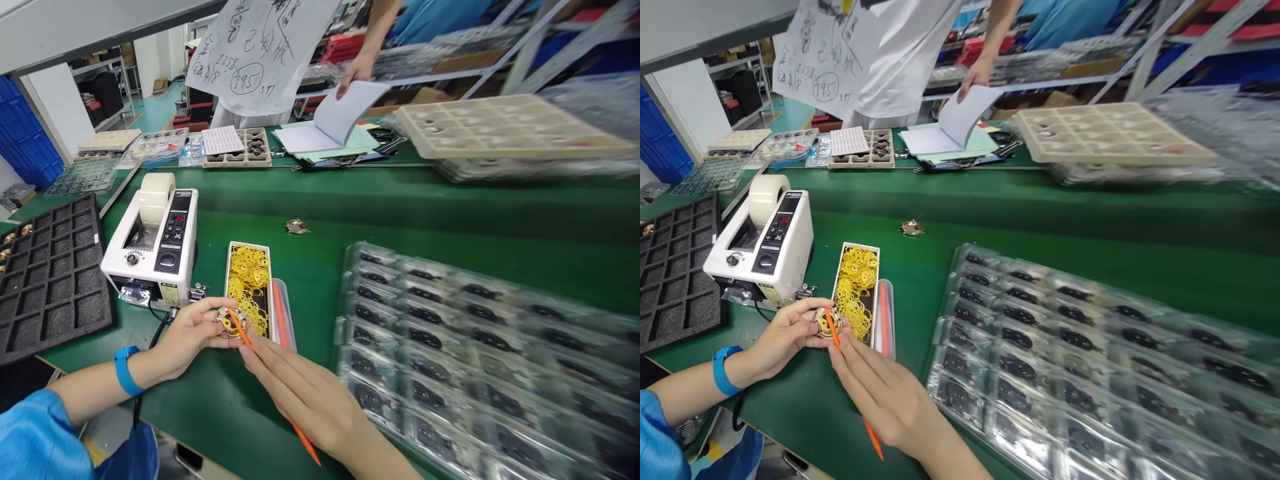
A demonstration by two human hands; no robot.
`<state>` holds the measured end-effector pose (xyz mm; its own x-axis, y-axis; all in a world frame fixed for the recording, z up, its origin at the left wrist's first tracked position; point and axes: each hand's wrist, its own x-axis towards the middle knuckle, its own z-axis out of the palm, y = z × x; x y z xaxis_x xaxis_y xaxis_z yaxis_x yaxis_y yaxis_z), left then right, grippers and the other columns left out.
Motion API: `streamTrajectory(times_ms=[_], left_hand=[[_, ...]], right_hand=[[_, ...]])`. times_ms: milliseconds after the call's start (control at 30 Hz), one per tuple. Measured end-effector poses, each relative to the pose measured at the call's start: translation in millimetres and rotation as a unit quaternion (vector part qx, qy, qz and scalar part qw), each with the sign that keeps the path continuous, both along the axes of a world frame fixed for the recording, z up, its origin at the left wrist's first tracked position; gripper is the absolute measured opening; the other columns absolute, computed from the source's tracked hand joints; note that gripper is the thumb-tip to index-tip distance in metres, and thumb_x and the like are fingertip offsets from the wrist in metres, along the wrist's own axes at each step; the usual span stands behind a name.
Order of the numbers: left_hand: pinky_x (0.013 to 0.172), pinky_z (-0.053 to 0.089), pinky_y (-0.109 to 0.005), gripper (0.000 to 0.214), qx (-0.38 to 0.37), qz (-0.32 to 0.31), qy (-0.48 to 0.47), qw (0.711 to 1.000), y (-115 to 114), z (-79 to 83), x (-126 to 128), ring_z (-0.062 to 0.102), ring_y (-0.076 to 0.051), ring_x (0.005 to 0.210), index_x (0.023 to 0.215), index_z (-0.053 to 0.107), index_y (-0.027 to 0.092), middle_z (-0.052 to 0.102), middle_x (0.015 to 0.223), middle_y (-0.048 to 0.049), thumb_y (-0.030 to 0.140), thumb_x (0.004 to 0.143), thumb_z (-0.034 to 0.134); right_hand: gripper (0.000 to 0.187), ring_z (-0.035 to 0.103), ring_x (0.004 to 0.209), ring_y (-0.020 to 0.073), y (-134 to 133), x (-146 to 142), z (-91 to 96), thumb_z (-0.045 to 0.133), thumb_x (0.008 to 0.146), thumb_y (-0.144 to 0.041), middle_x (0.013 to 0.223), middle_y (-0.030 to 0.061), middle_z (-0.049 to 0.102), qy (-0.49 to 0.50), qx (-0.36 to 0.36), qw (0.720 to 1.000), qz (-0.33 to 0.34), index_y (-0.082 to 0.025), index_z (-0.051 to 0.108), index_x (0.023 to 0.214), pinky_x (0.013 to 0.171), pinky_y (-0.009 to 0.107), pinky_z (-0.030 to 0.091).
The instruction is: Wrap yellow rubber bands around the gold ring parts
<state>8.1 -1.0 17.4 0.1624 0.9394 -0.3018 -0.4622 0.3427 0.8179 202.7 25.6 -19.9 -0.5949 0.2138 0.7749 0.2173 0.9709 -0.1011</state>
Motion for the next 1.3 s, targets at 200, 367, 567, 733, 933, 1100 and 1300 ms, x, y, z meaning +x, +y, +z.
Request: streamTrajectory(times_ms=[200,367,567,733,933,1100,1300], left_hand=[[0.064,0.055,-0.026,0.038,-0.017,0.005,0.057,0.998,2,-1.6,2,0.072,-0.018,0.074,0.096,0.063,0.015,0.072,0.076,-0.0035,0.029,0.065,0.081],[0.047,0.049,-0.019,0.037,0.023,-0.029,0.111,0.993,0,-3.9,7,0.071,-0.017,0.066,0.084,0.059,0.014,0.069,0.073,-0.0028,0.033,0.062,0.082],[0.038,0.039,-0.015,0.027,0.048,-0.039,0.162,0.985,-1,-2.1,8,0.066,-0.013,0.055,0.081,0.053,0.016,0.064,0.066,0.0012,0.022,0.066,0.074],[0.039,0.035,-0.013,0.019,0.062,-0.015,0.184,0.981,-1,-2.8,6,0.062,-0.009,0.050,0.077,0.052,0.016,0.061,0.063,0.0029,0.016,0.067,0.068],[0.051,0.050,-0.019,0.025,0.062,0.010,0.163,0.985,-3,-6.3,11,0.065,-0.011,0.063,0.090,0.055,0.016,0.064,0.076,-0.0002,0.025,0.071,0.068],[0.068,0.052,-0.021,0.035,0.104,0.007,0.218,0.970,-11,-9.8,17,0.062,-0.008,0.066,0.105,0.054,0.017,0.061,0.078,0.0026,0.011,0.071,0.062],[0.088,0.054,-0.032,0.044,0.178,-0.052,0.298,0.936,-20,-5.7,15,0.067,-0.018,0.099,0.119,0.047,0.017,0.068,0.108,-0.0094,0.006,0.077,0.049]], right_hand=[[0.047,0.070,0.084,0.0229,-7,6,8.4,0.051,0.089,-0.005,0.099,0.0103,0.071,0.153,-0.176,0.970,-0.062,-0.025,0.058,0.131,0.066,0.035,0.060],[0.042,0.066,0.080,0.0207,-5,3,17.9,0.048,0.089,-0.002,0.095,0.0087,0.066,0.192,-0.192,0.961,-0.052,-0.023,0.062,0.123,0.062,0.032,0.055],[0.044,0.062,0.082,0.0193,-3,0,18.2,0.045,0.088,0.000,0.094,0.0076,0.062,0.196,-0.188,0.961,-0.050,-0.021,0.060,0.124,0.065,0.030,0.051],[0.029,0.061,0.087,0.0222,-6,2,13.8,0.043,0.093,-0.010,0.100,0.0112,0.061,0.149,-0.123,0.977,-0.092,-0.019,0.062,0.112,0.067,0.033,0.051],[0.018,0.060,0.058,0.0133,-12,-13,11.3,0.041,0.097,-0.012,0.070,0.0035,0.060,0.049,-0.083,0.985,-0.142,-0.016,0.059,0.096,0.051,0.023,0.045],[0.006,0.065,0.060,0.0122,-11,-27,3.2,0.053,0.095,-0.016,0.072,0.0025,0.067,0.054,-0.112,0.973,-0.192,-0.016,0.059,0.094,0.054,0.021,0.047],[0.007,0.066,0.062,0.0116,-8,-29,1.9,0.054,0.094,-0.016,0.074,0.0006,0.068,0.081,-0.183,0.964,-0.174,-0.019,0.060,0.090,0.058,0.020,0.050]])
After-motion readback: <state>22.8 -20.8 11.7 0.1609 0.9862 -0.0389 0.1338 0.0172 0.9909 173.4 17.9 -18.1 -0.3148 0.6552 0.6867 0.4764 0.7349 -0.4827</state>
